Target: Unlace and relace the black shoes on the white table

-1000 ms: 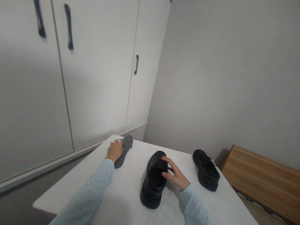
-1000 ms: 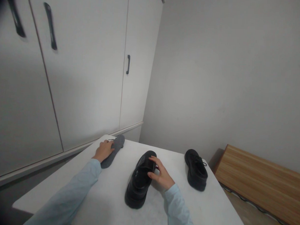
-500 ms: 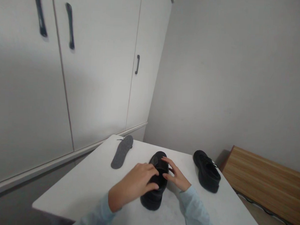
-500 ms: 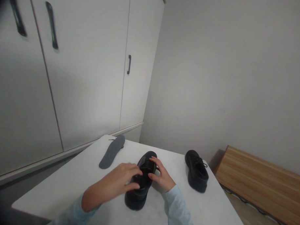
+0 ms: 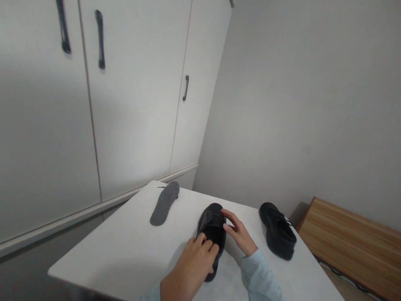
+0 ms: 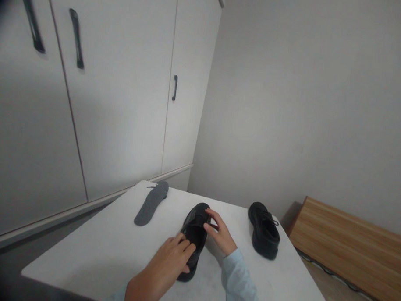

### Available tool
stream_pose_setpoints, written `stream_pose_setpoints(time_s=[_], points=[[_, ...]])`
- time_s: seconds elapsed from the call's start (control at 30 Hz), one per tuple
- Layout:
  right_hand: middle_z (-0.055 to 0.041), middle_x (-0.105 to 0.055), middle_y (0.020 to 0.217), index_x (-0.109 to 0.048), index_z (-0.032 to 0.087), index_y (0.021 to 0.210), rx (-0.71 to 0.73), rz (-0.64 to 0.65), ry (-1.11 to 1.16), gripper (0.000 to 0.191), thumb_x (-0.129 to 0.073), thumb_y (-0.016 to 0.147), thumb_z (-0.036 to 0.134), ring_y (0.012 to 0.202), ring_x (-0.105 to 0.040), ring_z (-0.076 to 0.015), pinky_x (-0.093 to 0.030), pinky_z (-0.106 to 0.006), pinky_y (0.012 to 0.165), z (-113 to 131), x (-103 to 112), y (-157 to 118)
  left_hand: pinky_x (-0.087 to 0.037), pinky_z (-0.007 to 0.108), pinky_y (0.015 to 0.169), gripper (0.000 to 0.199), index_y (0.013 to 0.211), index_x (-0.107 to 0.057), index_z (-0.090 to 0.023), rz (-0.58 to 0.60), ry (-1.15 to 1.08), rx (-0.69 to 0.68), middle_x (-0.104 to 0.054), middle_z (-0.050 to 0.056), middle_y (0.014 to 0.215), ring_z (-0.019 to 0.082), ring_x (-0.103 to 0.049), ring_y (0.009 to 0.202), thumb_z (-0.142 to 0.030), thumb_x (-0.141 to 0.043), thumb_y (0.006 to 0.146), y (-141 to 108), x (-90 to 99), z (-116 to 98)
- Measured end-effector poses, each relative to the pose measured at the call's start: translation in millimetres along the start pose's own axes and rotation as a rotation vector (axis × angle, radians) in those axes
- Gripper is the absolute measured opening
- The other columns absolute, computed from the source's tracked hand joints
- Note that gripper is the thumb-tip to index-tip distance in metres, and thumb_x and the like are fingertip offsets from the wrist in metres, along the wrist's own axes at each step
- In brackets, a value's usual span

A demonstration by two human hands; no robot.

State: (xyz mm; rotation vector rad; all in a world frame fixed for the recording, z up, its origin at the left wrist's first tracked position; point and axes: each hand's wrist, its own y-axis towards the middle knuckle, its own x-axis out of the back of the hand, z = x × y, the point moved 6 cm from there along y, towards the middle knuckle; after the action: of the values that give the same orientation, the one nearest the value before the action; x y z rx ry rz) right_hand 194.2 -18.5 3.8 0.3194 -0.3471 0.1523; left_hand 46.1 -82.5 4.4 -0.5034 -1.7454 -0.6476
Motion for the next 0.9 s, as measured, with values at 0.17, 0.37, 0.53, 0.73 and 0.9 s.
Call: stream_pose_setpoints(time_s=[0.17,0.37,0.53,0.73,0.9], points=[[-0.0115,-0.065,0.103,-0.061,0.019,0.097,-0.042,-0.185,-0.072,0.040,-0.049,0.080,0.052,0.089,-0.063,-0.0248,-0.051,-0.036,0.072,-12.7,18.0,6.4,-0.042,0.038,0.079,0.017,0.095,-0.059,-0.018,0.005,-0.057,-0.030,-0.064,0.009,0.098,0.027,-0.051,0.098,-0.029,-0.057,0.082,3.0,1.7,1.7],[-0.0077,-0.066,0.070,-0.058,0.018,0.067,-0.061,-0.243,-0.388,0.031,-0.044,0.082,0.042,0.064,-0.061,-0.0203,-0.047,-0.031,0.064,-27.1,23.2,7.0,-0.041,0.034,0.083,0.017,0.093,-0.059,-0.018,0.013,-0.154,-0.019,-0.063,0.006,0.101,0.024,-0.050,0.098,-0.029,-0.060,0.081,5.0,4.8,6.5],[-0.0071,-0.066,0.068,-0.059,0.018,0.069,-0.015,-0.179,-0.608,0.030,-0.040,0.083,0.035,0.063,-0.059,-0.0191,-0.043,-0.028,0.061,-34.2,12.9,6.4,-0.041,0.031,0.080,0.011,0.092,-0.060,-0.020,-0.014,-0.196,0.022,-0.063,0.003,0.097,0.021,-0.049,0.098,-0.024,-0.058,0.082,2.0,15.3,14.7],[-0.0059,-0.065,0.067,-0.061,0.017,0.069,-0.010,-0.125,-0.674,0.026,-0.041,0.082,0.029,0.063,-0.057,-0.0174,-0.041,-0.026,0.062,-37.2,8.0,4.9,-0.040,0.028,0.079,0.008,0.088,-0.060,-0.022,-0.050,-0.231,0.058,-0.061,0.001,0.095,0.019,-0.049,0.098,-0.022,-0.058,0.081,-4.6,46.7,27.6],[-0.0051,-0.064,0.067,-0.062,0.017,0.070,-0.005,-0.129,-0.700,0.026,-0.042,0.081,0.028,0.064,-0.055,-0.0170,-0.040,-0.026,0.062,-37.7,9.7,5.8,-0.041,0.027,0.078,0.011,0.089,-0.061,-0.023,-0.154,-0.203,0.123,-0.059,0.001,0.095,0.018,-0.049,0.097,-0.018,-0.058,0.080,-12.3,72.9,56.2]])
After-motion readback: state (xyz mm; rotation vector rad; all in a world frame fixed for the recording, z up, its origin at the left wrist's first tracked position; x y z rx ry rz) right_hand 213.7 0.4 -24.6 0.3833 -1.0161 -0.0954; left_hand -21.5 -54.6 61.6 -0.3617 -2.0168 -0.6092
